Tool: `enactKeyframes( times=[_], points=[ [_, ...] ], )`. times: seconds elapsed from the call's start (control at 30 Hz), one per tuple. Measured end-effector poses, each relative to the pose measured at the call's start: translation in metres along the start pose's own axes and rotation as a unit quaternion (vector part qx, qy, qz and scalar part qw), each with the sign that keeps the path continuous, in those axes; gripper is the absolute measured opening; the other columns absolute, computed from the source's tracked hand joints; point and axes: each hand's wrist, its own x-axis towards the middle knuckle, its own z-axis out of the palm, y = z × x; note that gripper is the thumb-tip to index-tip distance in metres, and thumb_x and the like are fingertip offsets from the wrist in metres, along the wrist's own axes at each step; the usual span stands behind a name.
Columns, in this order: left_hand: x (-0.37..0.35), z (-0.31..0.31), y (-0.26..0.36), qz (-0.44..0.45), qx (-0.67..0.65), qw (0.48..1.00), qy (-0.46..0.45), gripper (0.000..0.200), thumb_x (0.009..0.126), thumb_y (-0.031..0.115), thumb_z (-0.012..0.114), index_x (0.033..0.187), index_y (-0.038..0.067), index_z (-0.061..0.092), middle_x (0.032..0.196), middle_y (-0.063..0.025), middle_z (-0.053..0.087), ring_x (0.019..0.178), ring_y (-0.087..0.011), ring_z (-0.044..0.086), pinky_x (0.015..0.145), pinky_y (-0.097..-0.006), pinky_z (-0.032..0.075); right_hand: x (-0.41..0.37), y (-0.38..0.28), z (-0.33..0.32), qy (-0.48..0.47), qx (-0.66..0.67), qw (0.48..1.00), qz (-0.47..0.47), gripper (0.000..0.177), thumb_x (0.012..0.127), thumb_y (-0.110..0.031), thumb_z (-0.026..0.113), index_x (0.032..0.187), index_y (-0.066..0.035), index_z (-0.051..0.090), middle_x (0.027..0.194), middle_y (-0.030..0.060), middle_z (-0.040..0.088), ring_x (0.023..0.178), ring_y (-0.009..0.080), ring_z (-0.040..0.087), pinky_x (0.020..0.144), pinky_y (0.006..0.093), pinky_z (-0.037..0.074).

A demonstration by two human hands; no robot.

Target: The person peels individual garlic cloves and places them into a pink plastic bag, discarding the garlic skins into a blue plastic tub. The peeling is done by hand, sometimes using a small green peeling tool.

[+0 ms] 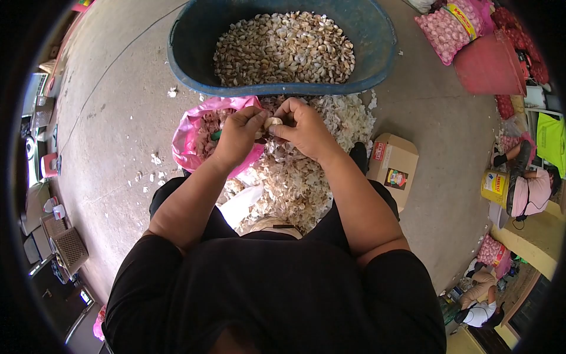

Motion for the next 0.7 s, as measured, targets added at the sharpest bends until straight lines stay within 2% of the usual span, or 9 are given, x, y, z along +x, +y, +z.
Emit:
enactKeyframes(
  times=[0.03,0.13,0.27,0.33,0.37,0.43,0.53,0.63,0.7],
  points=[
    [-0.001,0.000,0.004,-0.043,-0.051,0.998,0.007,0.021,0.084,0.019,0.051,0.091,0.000,0.054,0.074,-0.0019,0.054,0.064,-0.0082,0.050,0.055,-0.0221,0.044,-0.001,-0.004,0.000,-0.007,0.018,1.000,0.013,0.010,0.075,0.002,0.058,0.082,0.000,0.050,0.075,0.0022,0.054,0.064,0.0074,0.051,0.055,0.0205,0.043],
    [0.001,-0.001,0.000,-0.083,-0.188,0.978,0.019,0.021,0.083,0.020,0.052,0.085,0.000,0.054,0.067,-0.0034,0.054,0.060,-0.0098,0.051,0.051,-0.0237,0.045,-0.001,-0.008,0.002,-0.009,0.037,0.999,0.037,0.011,0.075,0.002,0.058,0.080,0.000,0.049,0.073,0.0024,0.054,0.064,0.0079,0.052,0.054,0.0208,0.043],
    [-0.001,-0.001,0.005,-0.061,-0.066,0.995,-0.040,0.019,0.082,0.020,0.056,0.089,0.002,0.054,0.069,-0.0006,0.053,0.061,-0.0065,0.048,0.053,-0.0200,0.040,0.000,-0.004,0.004,0.036,0.016,0.999,0.007,0.011,0.075,0.001,0.058,0.077,-0.002,0.047,0.069,0.0025,0.053,0.059,0.0071,0.051,0.051,0.0206,0.042],
    [0.001,-0.006,-0.001,-0.039,0.017,0.996,-0.080,0.018,0.081,0.019,0.058,0.088,0.002,0.054,0.070,-0.0010,0.054,0.061,-0.0062,0.048,0.053,-0.0194,0.039,0.002,0.009,-0.005,-0.019,-0.073,0.997,-0.010,0.010,0.077,0.000,0.055,0.082,-0.002,0.047,0.071,0.0040,0.054,0.060,0.0083,0.052,0.051,0.0215,0.042],
    [0.001,-0.007,-0.001,-0.040,0.012,0.996,-0.081,0.018,0.080,0.018,0.058,0.088,0.002,0.054,0.070,-0.0012,0.054,0.060,-0.0063,0.047,0.053,-0.0192,0.039,0.003,0.013,-0.008,-0.046,-0.117,0.992,-0.019,0.010,0.078,0.000,0.054,0.085,-0.003,0.046,0.072,0.0047,0.054,0.060,0.0090,0.052,0.051,0.0219,0.042],
    [-0.001,-0.009,0.002,-0.043,0.003,0.996,-0.084,0.018,0.080,0.017,0.059,0.087,0.001,0.054,0.071,-0.0014,0.055,0.059,-0.0063,0.047,0.054,-0.0189,0.038,-0.001,0.001,-0.007,-0.070,-0.042,0.997,0.010,0.010,0.079,-0.001,0.053,0.084,-0.003,0.046,0.071,0.0045,0.054,0.058,0.0086,0.051,0.050,0.0214,0.042],
    [0.001,-0.011,-0.005,-0.034,-0.129,0.987,-0.090,0.020,0.079,0.018,0.060,0.085,0.000,0.054,0.071,-0.0018,0.055,0.058,-0.0064,0.048,0.054,-0.0193,0.039,-0.002,-0.002,-0.006,-0.086,0.046,0.995,0.031,0.009,0.079,-0.003,0.054,0.083,-0.004,0.045,0.069,0.0043,0.054,0.056,0.0083,0.051,0.049,0.0208,0.041],
    [-0.001,-0.010,-0.001,-0.038,-0.118,0.989,-0.078,0.019,0.079,0.020,0.061,0.084,0.002,0.054,0.070,-0.0016,0.055,0.060,-0.0069,0.048,0.054,-0.0195,0.038,-0.005,-0.009,-0.002,-0.065,0.082,0.992,0.068,0.010,0.078,-0.002,0.055,0.082,-0.004,0.045,0.069,0.0047,0.055,0.055,0.0083,0.051,0.048,0.0212,0.041],
    [-0.002,-0.012,0.006,-0.041,-0.028,0.994,-0.101,0.020,0.079,0.020,0.060,0.084,0.001,0.055,0.070,-0.0020,0.056,0.061,-0.0074,0.049,0.053,-0.0203,0.039,-0.004,-0.010,-0.001,-0.045,0.041,0.996,0.072,0.012,0.077,0.000,0.055,0.083,-0.003,0.045,0.069,0.0047,0.055,0.056,0.0082,0.051,0.048,0.0218,0.042]
  ],
)
